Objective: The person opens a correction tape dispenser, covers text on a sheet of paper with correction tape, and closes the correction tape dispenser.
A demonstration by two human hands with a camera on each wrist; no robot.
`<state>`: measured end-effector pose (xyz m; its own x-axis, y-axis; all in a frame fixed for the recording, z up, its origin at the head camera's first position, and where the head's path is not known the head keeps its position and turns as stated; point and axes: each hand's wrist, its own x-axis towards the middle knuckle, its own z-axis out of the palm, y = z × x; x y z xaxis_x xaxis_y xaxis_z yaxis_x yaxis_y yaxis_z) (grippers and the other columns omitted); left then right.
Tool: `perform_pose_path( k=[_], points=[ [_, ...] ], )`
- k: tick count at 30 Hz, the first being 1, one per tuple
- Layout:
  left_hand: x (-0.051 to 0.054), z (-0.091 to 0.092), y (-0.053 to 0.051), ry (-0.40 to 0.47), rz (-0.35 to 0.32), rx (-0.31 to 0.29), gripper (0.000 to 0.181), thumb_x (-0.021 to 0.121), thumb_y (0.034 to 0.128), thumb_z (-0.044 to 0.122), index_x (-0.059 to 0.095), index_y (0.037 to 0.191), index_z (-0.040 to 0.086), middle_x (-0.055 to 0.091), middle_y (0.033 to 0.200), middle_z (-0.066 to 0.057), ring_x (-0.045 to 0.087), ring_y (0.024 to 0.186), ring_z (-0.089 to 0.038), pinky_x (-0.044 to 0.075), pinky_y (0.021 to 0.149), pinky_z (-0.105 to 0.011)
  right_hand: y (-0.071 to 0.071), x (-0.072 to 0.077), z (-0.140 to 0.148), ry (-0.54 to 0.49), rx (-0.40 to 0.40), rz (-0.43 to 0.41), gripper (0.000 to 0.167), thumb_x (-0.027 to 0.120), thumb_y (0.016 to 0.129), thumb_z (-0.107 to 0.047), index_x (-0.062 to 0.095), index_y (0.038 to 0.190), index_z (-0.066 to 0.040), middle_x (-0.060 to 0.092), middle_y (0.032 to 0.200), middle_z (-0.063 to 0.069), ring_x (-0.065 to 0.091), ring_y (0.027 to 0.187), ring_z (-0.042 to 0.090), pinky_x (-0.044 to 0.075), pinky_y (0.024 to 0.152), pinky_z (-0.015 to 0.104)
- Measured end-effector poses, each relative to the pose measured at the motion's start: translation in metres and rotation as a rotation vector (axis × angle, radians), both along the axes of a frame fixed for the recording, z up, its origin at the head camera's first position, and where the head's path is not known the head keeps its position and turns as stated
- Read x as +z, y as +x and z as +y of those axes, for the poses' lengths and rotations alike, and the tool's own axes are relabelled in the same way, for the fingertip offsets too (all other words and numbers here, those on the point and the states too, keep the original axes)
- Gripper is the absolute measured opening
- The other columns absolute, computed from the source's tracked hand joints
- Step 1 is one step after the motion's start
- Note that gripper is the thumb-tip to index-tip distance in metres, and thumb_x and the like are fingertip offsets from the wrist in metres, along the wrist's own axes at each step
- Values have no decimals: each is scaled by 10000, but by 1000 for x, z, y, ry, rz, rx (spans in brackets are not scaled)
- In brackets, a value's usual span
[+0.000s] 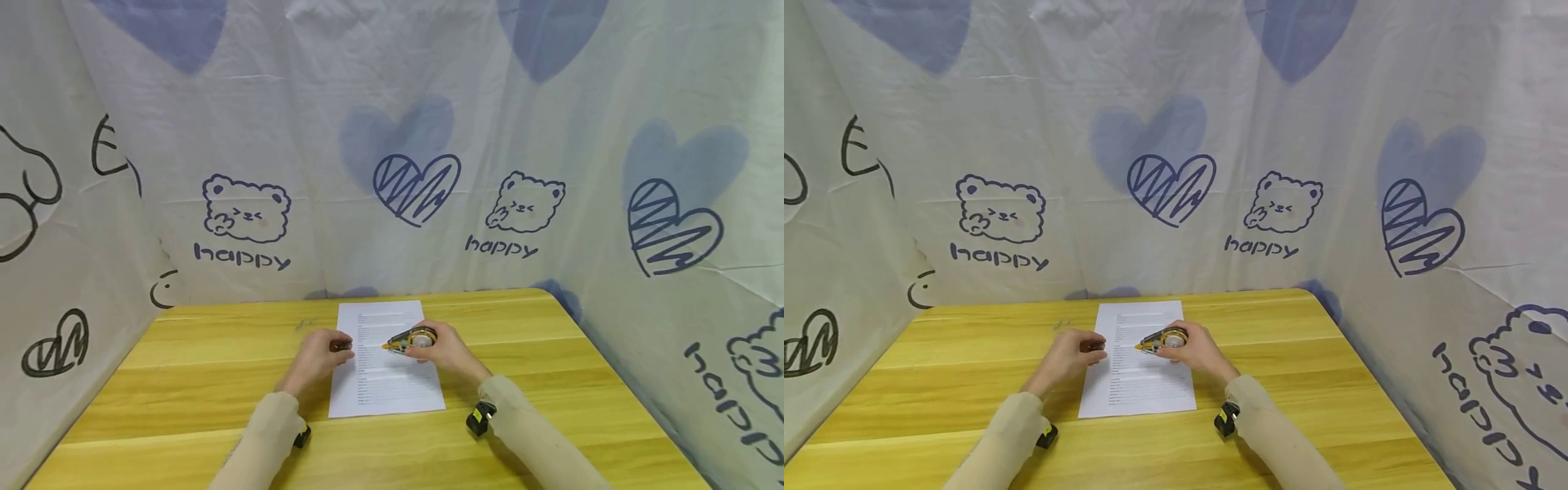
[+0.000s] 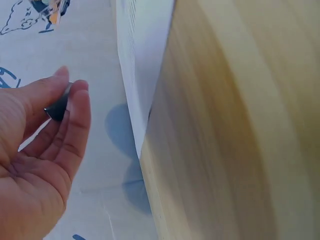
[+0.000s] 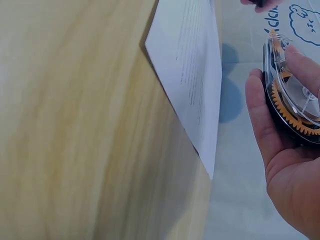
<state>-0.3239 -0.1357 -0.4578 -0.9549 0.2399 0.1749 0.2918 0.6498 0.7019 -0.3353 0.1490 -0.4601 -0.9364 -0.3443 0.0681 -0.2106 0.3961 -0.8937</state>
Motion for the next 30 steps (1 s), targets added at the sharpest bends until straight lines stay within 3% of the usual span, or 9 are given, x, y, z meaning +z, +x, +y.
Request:
perform_pose_path(
  k=[6, 10, 17, 30],
  points=[
    [4, 10, 2, 31, -10, -6, 300, 773, 843, 136, 728, 1122, 37, 735, 1004, -63, 642, 737, -96, 555, 637, -242, 0, 3, -2, -12, -9, -7, 405, 812, 814, -188, 651, 1154, -38, 697, 988, 138, 703, 787, 208, 613, 730, 427],
    [6, 16, 5, 82, -16, -5, 272, 787, 828, 130, 743, 1089, 68, 738, 961, -33, 654, 778, -96, 567, 659, -251, 1, 3, -3, -50, -1, -49, 378, 814, 811, -183, 667, 1121, -24, 716, 972, 131, 716, 794, 224, 607, 762, 447],
    [9, 26, 6, 126, 10, -51, 268, 796, 814, 122, 744, 1075, 88, 737, 952, -24, 668, 823, -115, 581, 714, -256, 0, 5, -6, -90, 19, -73, 380, 814, 813, -227, 676, 1116, -44, 720, 1012, 129, 711, 842, 194, 594, 817, 455],
    [14, 34, 8, 145, 2, -126, 234, 785, 833, 156, 744, 1060, 120, 730, 948, -9, 667, 819, -107, 575, 711, -247, 2, 7, -9, -164, 92, -70, 375, 782, 840, -139, 653, 1166, -7, 686, 1049, 188, 690, 862, 187, 570, 862, 518]
  ],
)
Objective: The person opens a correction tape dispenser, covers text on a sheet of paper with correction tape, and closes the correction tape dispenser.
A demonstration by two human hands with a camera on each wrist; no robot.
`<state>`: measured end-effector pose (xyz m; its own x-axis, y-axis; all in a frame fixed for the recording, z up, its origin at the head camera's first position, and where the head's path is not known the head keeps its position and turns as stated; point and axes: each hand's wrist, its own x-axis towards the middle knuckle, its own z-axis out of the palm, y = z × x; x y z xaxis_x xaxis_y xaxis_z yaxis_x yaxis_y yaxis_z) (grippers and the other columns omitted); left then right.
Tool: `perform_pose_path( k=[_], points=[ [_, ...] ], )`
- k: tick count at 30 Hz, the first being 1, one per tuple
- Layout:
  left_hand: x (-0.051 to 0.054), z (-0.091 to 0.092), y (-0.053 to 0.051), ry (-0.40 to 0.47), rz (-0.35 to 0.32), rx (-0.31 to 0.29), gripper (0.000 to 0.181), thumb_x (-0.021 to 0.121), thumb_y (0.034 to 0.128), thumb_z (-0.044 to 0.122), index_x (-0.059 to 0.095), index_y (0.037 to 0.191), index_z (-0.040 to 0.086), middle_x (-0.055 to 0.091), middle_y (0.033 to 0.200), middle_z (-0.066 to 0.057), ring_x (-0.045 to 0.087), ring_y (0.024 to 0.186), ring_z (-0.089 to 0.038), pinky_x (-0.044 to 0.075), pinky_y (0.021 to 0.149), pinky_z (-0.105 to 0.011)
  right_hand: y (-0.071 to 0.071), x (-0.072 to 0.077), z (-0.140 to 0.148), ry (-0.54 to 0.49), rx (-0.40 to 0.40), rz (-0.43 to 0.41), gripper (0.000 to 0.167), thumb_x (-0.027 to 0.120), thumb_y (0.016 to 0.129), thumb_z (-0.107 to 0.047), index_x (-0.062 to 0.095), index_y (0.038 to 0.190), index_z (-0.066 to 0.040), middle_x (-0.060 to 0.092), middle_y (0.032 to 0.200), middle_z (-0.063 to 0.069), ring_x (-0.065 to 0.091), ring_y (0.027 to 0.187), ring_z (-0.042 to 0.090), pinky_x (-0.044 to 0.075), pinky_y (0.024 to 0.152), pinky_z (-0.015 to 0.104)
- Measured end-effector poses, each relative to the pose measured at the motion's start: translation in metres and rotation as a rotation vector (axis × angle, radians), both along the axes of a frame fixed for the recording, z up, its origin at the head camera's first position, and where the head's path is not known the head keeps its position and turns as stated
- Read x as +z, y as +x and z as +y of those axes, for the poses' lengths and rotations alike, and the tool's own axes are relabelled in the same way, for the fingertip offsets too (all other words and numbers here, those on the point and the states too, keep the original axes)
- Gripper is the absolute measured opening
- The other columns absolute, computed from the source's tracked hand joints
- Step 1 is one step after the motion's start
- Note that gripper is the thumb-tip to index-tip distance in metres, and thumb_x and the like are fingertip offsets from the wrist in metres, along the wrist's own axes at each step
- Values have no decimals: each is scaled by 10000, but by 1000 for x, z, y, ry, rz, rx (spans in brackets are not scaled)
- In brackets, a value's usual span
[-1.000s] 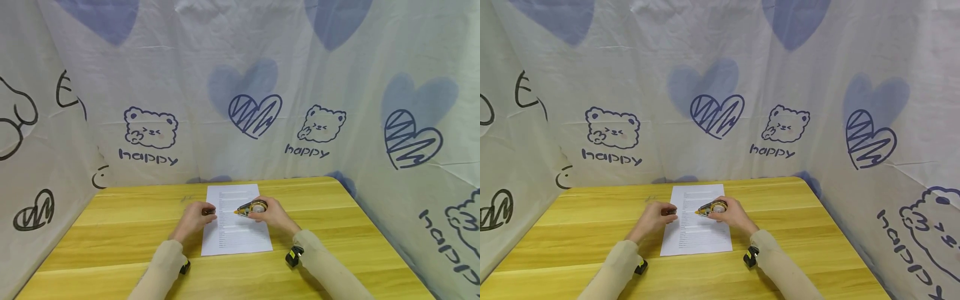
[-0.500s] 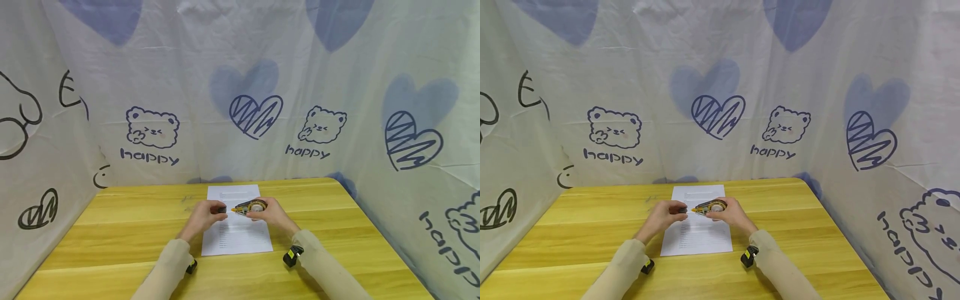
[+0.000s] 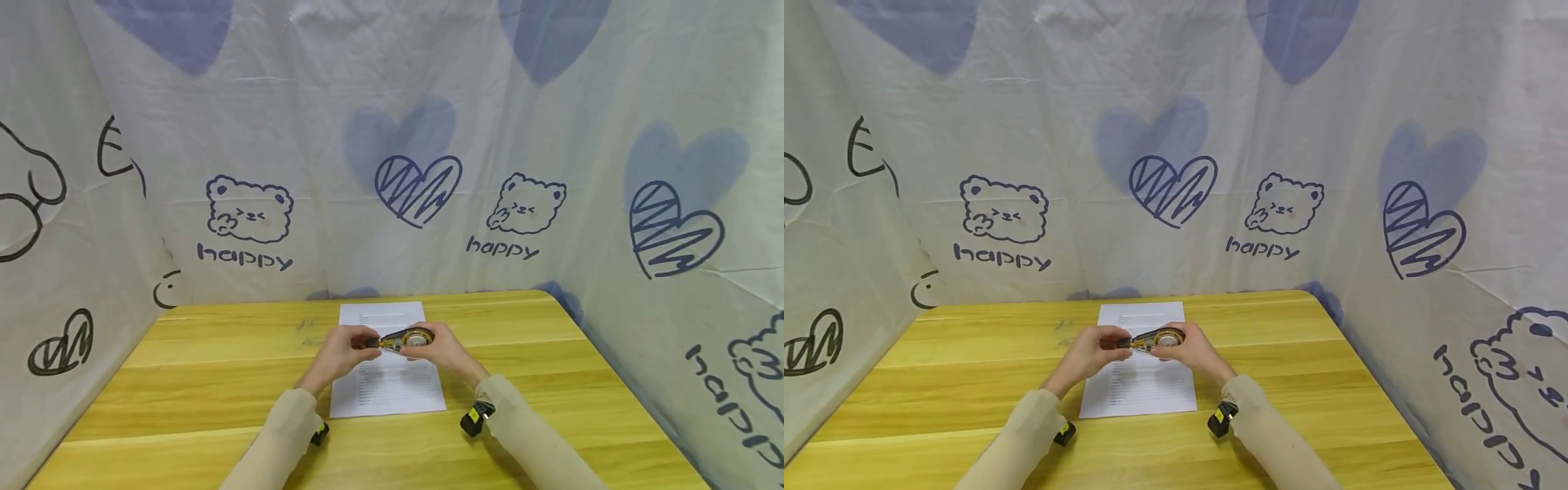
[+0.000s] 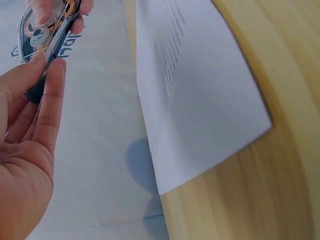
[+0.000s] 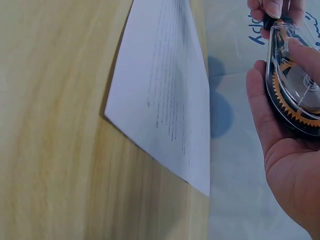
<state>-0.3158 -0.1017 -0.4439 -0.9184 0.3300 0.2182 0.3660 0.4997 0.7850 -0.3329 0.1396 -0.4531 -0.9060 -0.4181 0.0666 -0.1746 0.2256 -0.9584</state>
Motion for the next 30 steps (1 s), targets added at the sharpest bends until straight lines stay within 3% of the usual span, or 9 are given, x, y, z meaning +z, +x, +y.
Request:
perform_pose_path(
  k=[4, 8, 12, 17, 22, 30],
  points=[
    [3, 1, 1, -2, 0, -6, 217, 780, 839, 162, 746, 1052, 133, 730, 942, -4, 664, 803, -100, 570, 690, -245, 8, 10, -3, -1, 12, 10, 347, 767, 851, -114, 661, 1164, -6, 695, 1025, 136, 686, 868, 177, 571, 862, 514],
    [3, 2, 0, 9, -6, -25, 209, 777, 844, 165, 744, 1046, 126, 730, 933, -10, 670, 792, -99, 572, 680, -242, 19, 27, -5, 40, -8, 36, 317, 761, 851, -94, 679, 1149, -21, 702, 1020, 94, 656, 863, 144, 587, 807, 396],
    [3, 2, -1, 35, -25, -42, 202, 773, 848, 158, 742, 1042, 113, 732, 925, -18, 678, 781, -101, 584, 678, -264, 11, 17, -5, 65, -28, 47, 332, 774, 841, -110, 687, 1155, -46, 705, 1038, 88, 646, 867, 136, 574, 780, 346],
    [4, 2, -2, 85, -52, -57, 202, 767, 850, 133, 737, 1044, 85, 735, 922, -45, 690, 782, -118, 603, 735, -419, 2, 4, -4, 62, -38, 54, 362, 781, 842, -144, 681, 1183, -75, 700, 1070, 89, 649, 887, 144, 576, 799, 377],
    [3, 3, -2, 137, -84, -68, 193, 765, 845, 99, 734, 1032, 62, 739, 910, -70, 700, 784, -137, 588, 772, -497, 0, 1, -3, 71, -32, 75, 384, 796, 833, -194, 679, 1186, -98, 693, 1085, 91, 645, 906, 160, 562, 778, 306],
    [2, 6, -3, 158, -111, -80, 173, 763, 842, 80, 740, 1012, 60, 742, 898, -74, 708, 778, -146, 587, 778, -508, 0, 2, -3, 96, -25, 106, 387, 804, 824, -199, 682, 1180, -108, 689, 1096, 91, 641, 916, 167, 556, 782, 296]
  ],
)
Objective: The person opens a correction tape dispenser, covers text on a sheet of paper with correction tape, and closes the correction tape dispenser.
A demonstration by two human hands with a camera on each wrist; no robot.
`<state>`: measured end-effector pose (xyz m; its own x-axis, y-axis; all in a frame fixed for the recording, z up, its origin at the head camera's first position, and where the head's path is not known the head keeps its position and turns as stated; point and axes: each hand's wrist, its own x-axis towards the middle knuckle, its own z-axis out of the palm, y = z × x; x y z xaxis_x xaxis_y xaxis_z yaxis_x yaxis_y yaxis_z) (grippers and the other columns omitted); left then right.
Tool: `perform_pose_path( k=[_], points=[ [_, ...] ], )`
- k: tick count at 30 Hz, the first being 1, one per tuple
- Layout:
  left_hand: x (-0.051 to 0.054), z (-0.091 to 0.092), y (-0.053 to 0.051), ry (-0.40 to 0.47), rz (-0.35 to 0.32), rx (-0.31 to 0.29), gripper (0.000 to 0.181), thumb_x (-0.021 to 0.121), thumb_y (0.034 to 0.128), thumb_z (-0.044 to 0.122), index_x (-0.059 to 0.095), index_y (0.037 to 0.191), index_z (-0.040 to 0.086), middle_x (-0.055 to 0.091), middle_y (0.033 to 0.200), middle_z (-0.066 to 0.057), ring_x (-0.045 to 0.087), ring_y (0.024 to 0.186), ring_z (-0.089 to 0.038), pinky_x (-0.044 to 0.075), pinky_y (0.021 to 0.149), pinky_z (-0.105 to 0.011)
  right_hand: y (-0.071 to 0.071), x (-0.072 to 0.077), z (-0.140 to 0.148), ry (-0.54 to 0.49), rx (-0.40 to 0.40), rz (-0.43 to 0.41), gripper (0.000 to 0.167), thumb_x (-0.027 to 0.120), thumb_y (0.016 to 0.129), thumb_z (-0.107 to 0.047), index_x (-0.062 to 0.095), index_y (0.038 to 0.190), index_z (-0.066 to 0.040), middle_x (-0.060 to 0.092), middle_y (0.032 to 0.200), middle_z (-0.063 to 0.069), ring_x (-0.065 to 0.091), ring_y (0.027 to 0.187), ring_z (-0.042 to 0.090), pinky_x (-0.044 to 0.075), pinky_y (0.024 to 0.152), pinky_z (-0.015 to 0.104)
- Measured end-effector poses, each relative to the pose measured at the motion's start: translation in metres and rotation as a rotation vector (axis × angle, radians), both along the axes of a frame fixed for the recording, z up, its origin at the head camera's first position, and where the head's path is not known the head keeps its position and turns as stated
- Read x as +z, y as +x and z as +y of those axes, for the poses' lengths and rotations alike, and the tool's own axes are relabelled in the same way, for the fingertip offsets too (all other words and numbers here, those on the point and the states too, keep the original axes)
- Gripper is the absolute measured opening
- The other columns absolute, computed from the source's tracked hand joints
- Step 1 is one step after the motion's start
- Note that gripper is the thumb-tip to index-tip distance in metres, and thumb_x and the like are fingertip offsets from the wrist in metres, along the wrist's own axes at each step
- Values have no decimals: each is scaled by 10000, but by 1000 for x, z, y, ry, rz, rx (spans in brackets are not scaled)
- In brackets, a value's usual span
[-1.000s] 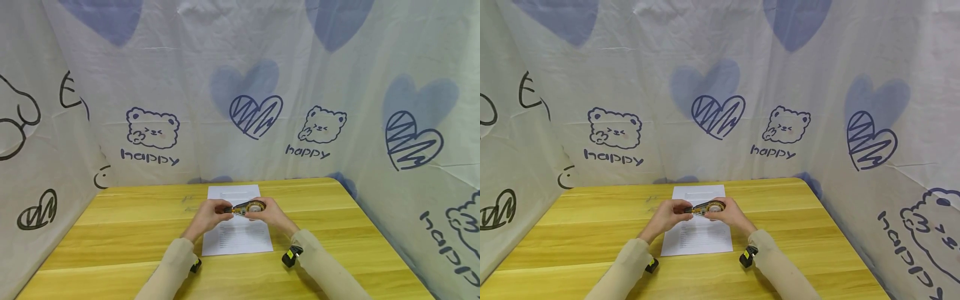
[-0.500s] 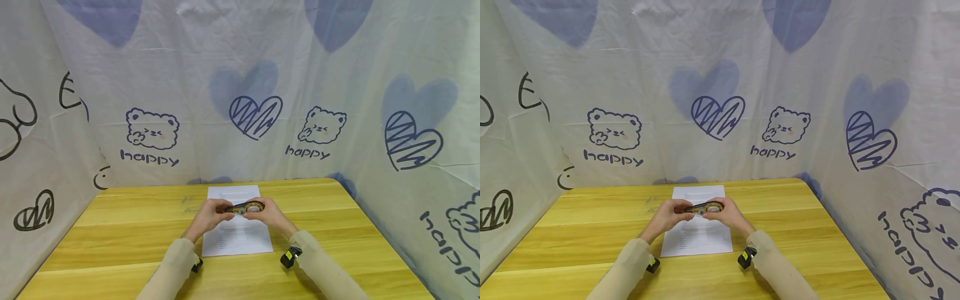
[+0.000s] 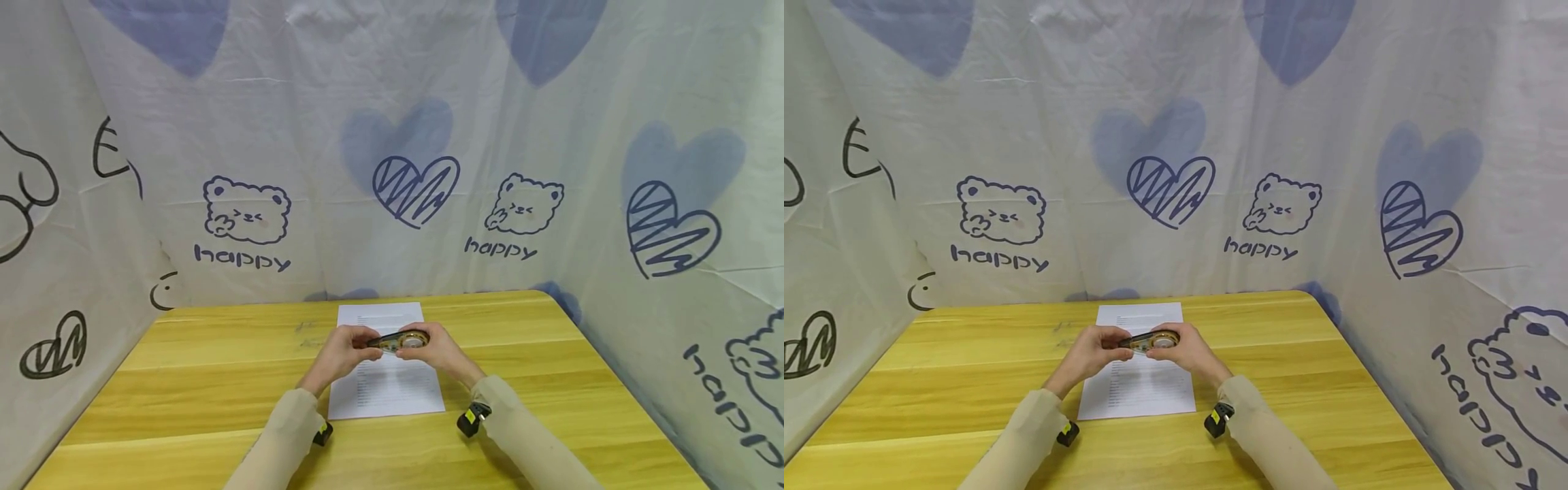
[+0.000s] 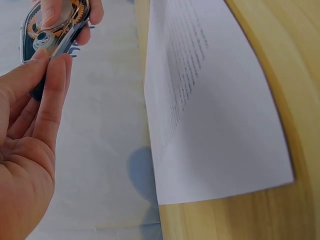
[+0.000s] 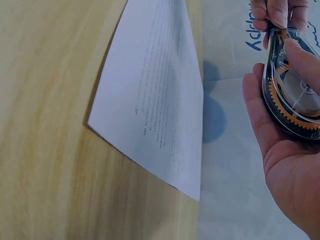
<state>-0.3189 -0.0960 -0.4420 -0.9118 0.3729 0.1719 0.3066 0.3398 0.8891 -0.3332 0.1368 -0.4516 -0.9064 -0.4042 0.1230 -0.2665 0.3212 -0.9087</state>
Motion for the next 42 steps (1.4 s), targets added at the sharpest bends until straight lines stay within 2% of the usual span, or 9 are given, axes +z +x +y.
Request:
perform_pose_path(
  k=[8, 11, 17, 21, 27, 29, 32, 36, 42],
  points=[
    [0, 2, -1, -45, 27, 16, 173, 774, 834, 95, 749, 1004, 77, 743, 895, -55, 698, 765, -121, 603, 724, -385, -1, 0, -1, 48, -5, 28, 364, 808, 820, -207, 695, 1157, -127, 691, 1104, 62, 634, 932, 158, 546, 803, 296],
    [-1, 2, -1, -35, 20, 8, 175, 771, 838, 94, 747, 1008, 64, 743, 893, -63, 703, 767, -143, 602, 738, -427, -1, -1, -2, 46, 2, 23, 360, 804, 824, -196, 691, 1157, -118, 689, 1093, 69, 640, 918, 148, 559, 802, 309],
    [-3, -2, -1, 39, -28, -24, 179, 728, 876, 83, 730, 1045, 23, 742, 910, -123, 721, 835, -316, 595, 771, -494, 2, 1, -3, -23, 42, 8, 414, 778, 849, -165, 616, 1225, -105, 642, 1124, 166, 666, 895, 212, 605, 760, 443],
    [-4, -2, -2, 39, -39, -26, 219, 703, 902, 106, 714, 1102, 17, 741, 955, -137, 720, 842, -318, 595, 781, -485, 5, 3, -6, 55, 17, 119, 455, 793, 838, -206, 587, 1241, -160, 626, 1149, 138, 647, 867, 199, 603, 685, 386],
    [-1, -2, -1, 32, -51, -8, 282, 656, 943, 132, 677, 1187, -7, 740, 999, -158, 712, 867, -390, 594, 784, -490, 7, 4, -11, 297, 15, 366, 679, 855, 766, -269, 529, 1347, -142, 569, 1217, 74, 580, 1046, 176, 529, 907, 353],
    [-1, -2, -1, 30, -44, -4, 279, 650, 949, 145, 681, 1181, -8, 742, 985, -155, 705, 866, -408, 594, 777, -492, 7, 4, -12, 352, 18, 403, 712, 862, 756, -281, 520, 1361, -127, 556, 1201, 67, 571, 1049, 177, 519, 928, 367],
    [0, -3, -1, 27, -38, -1, 261, 660, 945, 167, 701, 1145, 5, 746, 953, -142, 701, 858, -416, 593, 770, -498, 8, 4, -13, 381, 20, 436, 659, 850, 770, -256, 540, 1330, -98, 569, 1177, 67, 581, 1031, 180, 525, 918, 381],
    [0, -4, 1, -23, 13, 6, 247, 676, 937, 215, 723, 1103, 38, 742, 931, -158, 698, 843, -391, 596, 716, -443, 9, 5, -14, 395, 9, 434, 615, 830, 784, -212, 552, 1320, -97, 598, 1167, 65, 596, 1021, 184, 527, 907, 380],
    [1, -8, 1, -164, 119, 50, 276, 695, 921, 286, 739, 1100, 81, 750, 944, -67, 680, 812, -146, 563, 700, -280, 11, 5, -7, 406, -30, 390, 576, 816, 791, -211, 561, 1302, -133, 610, 1180, 65, 598, 1025, 219, 515, 897, 395]
  ],
)
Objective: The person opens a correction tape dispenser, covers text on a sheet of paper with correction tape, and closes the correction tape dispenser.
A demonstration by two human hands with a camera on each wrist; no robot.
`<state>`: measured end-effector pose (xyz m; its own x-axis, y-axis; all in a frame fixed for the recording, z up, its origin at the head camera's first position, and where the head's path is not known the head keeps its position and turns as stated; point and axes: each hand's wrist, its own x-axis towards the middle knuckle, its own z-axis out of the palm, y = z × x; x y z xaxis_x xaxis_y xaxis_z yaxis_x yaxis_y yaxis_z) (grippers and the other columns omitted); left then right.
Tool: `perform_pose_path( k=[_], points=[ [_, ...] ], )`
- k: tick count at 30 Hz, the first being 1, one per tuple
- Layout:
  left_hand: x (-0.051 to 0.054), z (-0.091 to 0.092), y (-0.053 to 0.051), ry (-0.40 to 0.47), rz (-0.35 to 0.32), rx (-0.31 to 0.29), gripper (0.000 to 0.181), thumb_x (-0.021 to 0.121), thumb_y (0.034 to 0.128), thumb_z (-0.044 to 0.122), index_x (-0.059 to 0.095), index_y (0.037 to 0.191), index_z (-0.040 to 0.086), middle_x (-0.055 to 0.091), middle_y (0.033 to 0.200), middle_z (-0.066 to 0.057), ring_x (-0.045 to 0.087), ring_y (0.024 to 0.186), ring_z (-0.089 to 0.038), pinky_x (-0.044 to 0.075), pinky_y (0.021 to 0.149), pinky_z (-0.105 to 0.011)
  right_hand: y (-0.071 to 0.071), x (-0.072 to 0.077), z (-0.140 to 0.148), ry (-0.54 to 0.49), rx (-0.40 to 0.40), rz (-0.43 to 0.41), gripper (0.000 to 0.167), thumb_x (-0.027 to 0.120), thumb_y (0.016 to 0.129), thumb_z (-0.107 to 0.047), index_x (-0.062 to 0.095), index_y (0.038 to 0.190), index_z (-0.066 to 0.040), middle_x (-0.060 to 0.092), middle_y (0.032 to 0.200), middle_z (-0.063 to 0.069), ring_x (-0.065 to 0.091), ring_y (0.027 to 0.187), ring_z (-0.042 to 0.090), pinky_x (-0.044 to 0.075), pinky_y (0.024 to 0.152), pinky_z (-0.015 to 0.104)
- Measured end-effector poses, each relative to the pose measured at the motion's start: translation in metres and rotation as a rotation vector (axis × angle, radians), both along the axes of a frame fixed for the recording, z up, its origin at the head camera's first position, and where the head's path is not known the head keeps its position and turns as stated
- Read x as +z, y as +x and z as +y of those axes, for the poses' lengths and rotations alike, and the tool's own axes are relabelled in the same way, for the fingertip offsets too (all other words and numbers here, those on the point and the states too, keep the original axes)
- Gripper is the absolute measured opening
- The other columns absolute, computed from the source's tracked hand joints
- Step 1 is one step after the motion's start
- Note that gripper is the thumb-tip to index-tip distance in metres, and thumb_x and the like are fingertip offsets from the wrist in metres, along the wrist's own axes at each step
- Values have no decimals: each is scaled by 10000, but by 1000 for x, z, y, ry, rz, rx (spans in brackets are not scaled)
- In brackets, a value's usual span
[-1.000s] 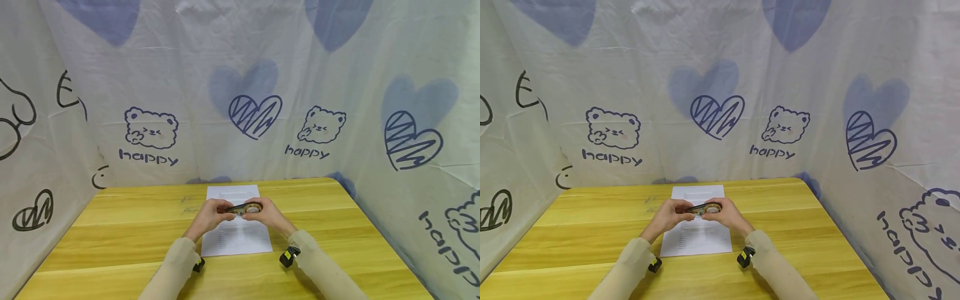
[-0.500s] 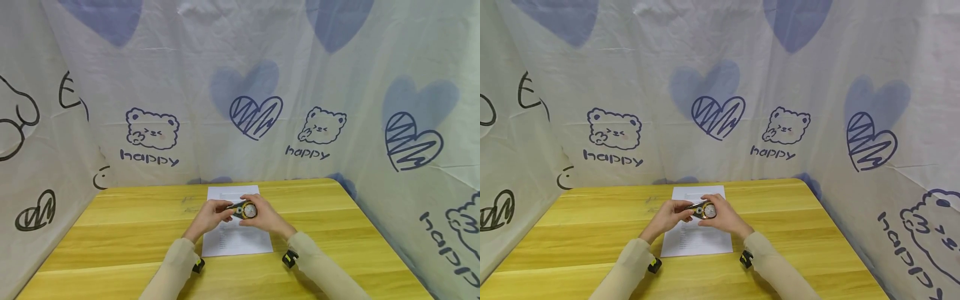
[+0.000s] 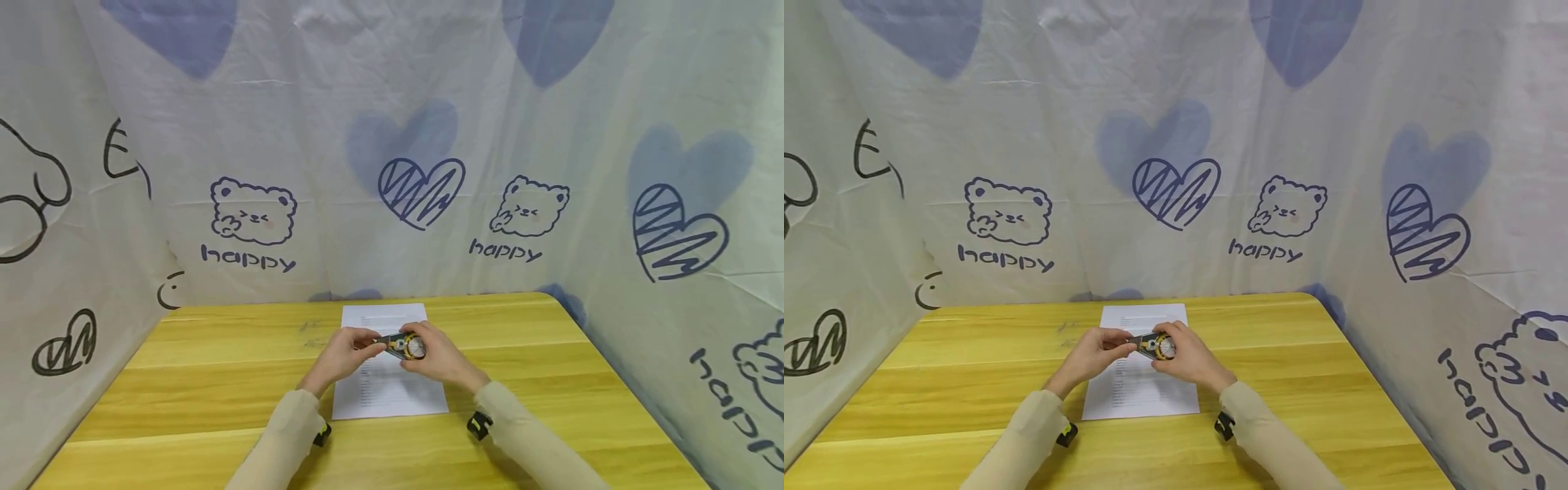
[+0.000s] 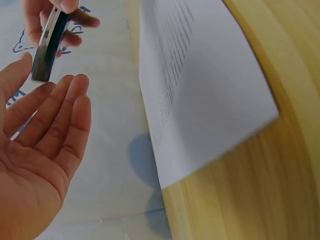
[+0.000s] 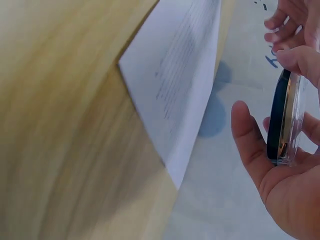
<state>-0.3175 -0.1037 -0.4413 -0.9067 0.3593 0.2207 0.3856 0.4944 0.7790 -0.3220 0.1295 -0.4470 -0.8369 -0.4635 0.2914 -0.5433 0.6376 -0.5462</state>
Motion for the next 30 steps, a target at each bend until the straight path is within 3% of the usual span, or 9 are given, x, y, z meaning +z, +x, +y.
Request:
perform_pose_path(
  k=[8, 18, 24, 30],
  points=[
    [-4, -13, 0, -76, 34, 66, 258, 695, 922, 262, 738, 1096, 77, 745, 985, -26, 660, 851, -126, 563, 784, -329, -1, -3, 24, 159, -189, -1, 564, 836, 743, -350, 632, 1234, -161, 652, 1211, 25, 620, 977, 180, 529, 812, 396],
    [-3, -22, 1, -223, 137, 92, 227, 697, 919, 213, 746, 1065, 46, 752, 955, -38, 675, 827, -135, 575, 752, -328, -14, -17, 58, 203, -362, -72, 628, 825, 740, -391, 634, 1259, -94, 618, 1131, 66, 582, 900, 168, 520, 758, 360],
    [-6, -26, 0, -292, 139, 118, 232, 695, 920, 201, 741, 1067, 27, 751, 955, -46, 668, 832, -139, 572, 759, -342, -17, -18, 73, 207, -403, -93, 630, 817, 746, -365, 624, 1273, -77, 623, 1120, 93, 585, 891, 189, 513, 731, 377],
    [-8, -30, -2, -292, 116, 137, 259, 684, 929, 211, 724, 1099, 20, 742, 963, -59, 669, 849, -160, 576, 774, -352, -19, -18, 83, 241, -437, -102, 627, 819, 743, -367, 624, 1268, -86, 624, 1077, 85, 581, 872, 193, 507, 726, 375]
  ],
)
